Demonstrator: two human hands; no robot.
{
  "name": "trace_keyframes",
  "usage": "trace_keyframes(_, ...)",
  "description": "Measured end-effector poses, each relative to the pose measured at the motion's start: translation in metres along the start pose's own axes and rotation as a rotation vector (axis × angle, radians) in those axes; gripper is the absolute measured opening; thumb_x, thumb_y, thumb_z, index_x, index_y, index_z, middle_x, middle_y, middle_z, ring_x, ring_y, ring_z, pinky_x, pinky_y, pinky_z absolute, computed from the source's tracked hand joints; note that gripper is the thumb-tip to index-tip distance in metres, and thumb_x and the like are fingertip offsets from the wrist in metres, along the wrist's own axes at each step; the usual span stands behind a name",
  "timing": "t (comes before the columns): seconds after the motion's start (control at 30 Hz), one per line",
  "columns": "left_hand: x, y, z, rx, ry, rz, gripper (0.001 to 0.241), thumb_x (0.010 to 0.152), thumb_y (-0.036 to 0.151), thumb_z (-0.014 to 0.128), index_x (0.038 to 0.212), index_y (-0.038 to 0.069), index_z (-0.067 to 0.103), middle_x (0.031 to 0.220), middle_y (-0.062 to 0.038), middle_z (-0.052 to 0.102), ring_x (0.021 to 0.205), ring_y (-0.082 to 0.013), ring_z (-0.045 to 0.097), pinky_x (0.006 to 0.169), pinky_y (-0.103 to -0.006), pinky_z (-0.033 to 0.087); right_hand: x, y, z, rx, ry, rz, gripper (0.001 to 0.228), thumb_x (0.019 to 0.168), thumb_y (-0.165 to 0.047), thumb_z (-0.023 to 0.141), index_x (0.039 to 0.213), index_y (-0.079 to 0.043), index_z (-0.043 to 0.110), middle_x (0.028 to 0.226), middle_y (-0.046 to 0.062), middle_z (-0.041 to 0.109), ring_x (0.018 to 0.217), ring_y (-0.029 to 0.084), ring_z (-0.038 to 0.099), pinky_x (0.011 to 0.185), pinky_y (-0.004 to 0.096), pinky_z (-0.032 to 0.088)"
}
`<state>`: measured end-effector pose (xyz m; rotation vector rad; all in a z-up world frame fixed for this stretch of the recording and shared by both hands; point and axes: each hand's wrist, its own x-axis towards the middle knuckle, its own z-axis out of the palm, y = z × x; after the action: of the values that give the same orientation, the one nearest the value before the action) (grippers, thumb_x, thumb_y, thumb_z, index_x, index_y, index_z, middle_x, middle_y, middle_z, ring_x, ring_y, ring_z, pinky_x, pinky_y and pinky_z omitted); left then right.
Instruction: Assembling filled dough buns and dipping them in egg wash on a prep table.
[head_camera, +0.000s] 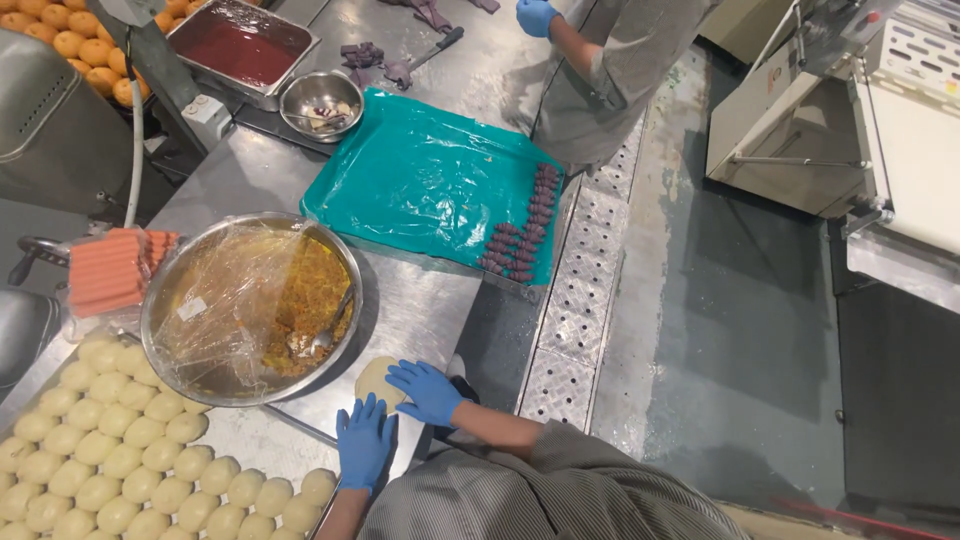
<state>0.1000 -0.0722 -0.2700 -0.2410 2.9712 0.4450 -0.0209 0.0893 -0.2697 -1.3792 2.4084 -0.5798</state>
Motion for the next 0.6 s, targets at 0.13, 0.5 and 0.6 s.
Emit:
trace_keyframes(0.13,0.029,0.007,0.003,0.02,-0.239,-0.277,0.041,0.114,0.043,0.039,0.138,0.018,0.061,0.148,-0.004,0.064,0.131,-0.025,0.057,0.12,-0.0371,0.038,0.043,-0.001,0.015,-0.148,-0.246,0.244,0.041,0.109,-0.024,0.045,0.148,-0.014,0.057,0.15,0.008,0.059,0.139,0.026,0.051,0.116,0.04,0.039)
trace_keyframes(0.5,0.049,0.002,0.038,-0.266,0.335,-0.062,0.073,0.093,0.019,0.046,0.156,-0.01,0.021,0.163,-0.028,0.023,0.154,-0.0421,0.016,0.126,-0.0486,0.009,0.063,-0.013,-0.013,0.18,-0.138,0.02,0.067,0.1,-0.028,0.053,0.159,-0.006,0.03,0.166,0.015,0.029,0.156,0.028,0.023,0.127,0.041,0.015)
trace_keyframes(0.6,0.047,0.001,0.033,-0.194,0.333,-0.07,0.076,0.091,0.025,0.047,0.154,-0.009,0.02,0.164,-0.027,0.022,0.154,-0.0405,0.015,0.125,-0.0492,0.009,0.064,0.023,0.037,0.003,0.02,-0.131,0.069,0.099,-0.026,0.055,0.16,-0.003,0.033,0.169,0.017,0.031,0.158,0.028,0.025,0.129,0.044,0.015)
